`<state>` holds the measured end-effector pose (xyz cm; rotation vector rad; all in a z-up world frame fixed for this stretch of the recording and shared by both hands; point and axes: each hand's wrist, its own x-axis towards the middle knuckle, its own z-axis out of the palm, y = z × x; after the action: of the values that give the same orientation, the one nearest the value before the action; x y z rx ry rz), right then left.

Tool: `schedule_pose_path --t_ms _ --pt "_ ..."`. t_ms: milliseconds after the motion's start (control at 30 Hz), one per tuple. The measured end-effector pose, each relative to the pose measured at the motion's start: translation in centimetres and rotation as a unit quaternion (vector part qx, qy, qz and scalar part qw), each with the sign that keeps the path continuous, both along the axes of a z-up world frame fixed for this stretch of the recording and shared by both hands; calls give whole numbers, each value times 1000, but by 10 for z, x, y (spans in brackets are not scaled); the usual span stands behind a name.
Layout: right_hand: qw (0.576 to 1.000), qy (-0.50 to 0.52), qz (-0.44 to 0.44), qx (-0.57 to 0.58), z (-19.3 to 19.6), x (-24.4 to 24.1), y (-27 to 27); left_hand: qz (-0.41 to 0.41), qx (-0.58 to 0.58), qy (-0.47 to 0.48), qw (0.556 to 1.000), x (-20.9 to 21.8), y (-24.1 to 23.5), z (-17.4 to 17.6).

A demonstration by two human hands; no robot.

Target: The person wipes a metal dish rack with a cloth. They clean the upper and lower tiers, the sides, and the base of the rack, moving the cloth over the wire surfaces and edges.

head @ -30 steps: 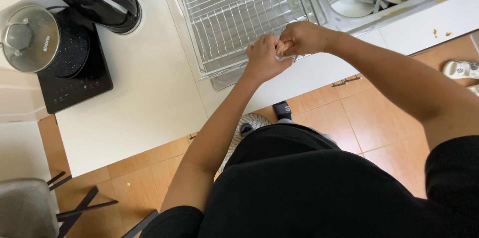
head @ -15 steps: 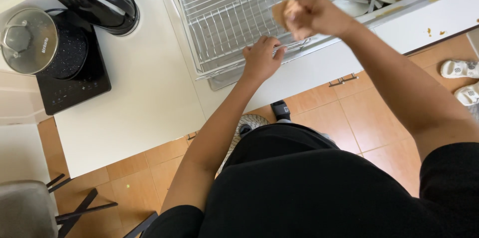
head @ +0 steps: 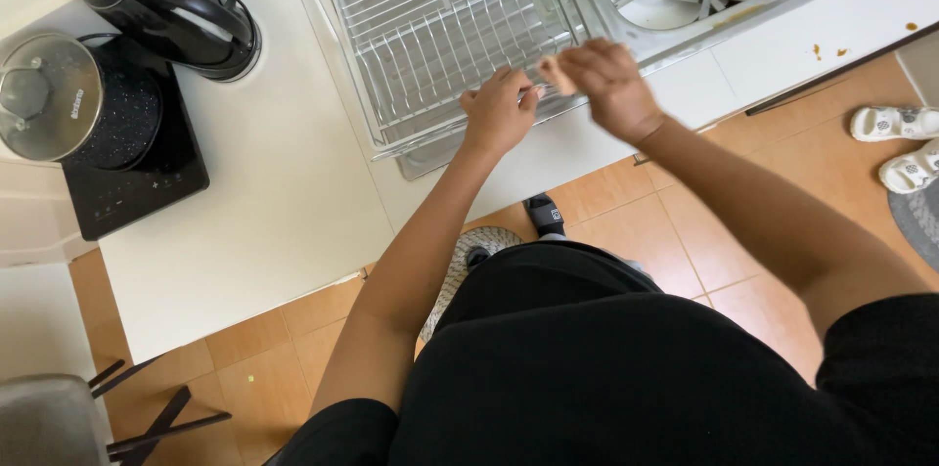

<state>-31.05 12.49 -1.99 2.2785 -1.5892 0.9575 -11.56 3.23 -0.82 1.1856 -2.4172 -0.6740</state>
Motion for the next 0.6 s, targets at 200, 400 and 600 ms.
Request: schedule_pose_path --t_ms 200,400,600 --pt "998 -28 -51 -17 -3 30 2 11 -37 -96 995 -16 12 14" --pt "992 -93 -81 2 -15 -6 26 16 81 -203 976 -29 21 39" --pt "730 -665 -150 38 -123 -14 -5 -151 -68 -205 965 -79 3 -2"
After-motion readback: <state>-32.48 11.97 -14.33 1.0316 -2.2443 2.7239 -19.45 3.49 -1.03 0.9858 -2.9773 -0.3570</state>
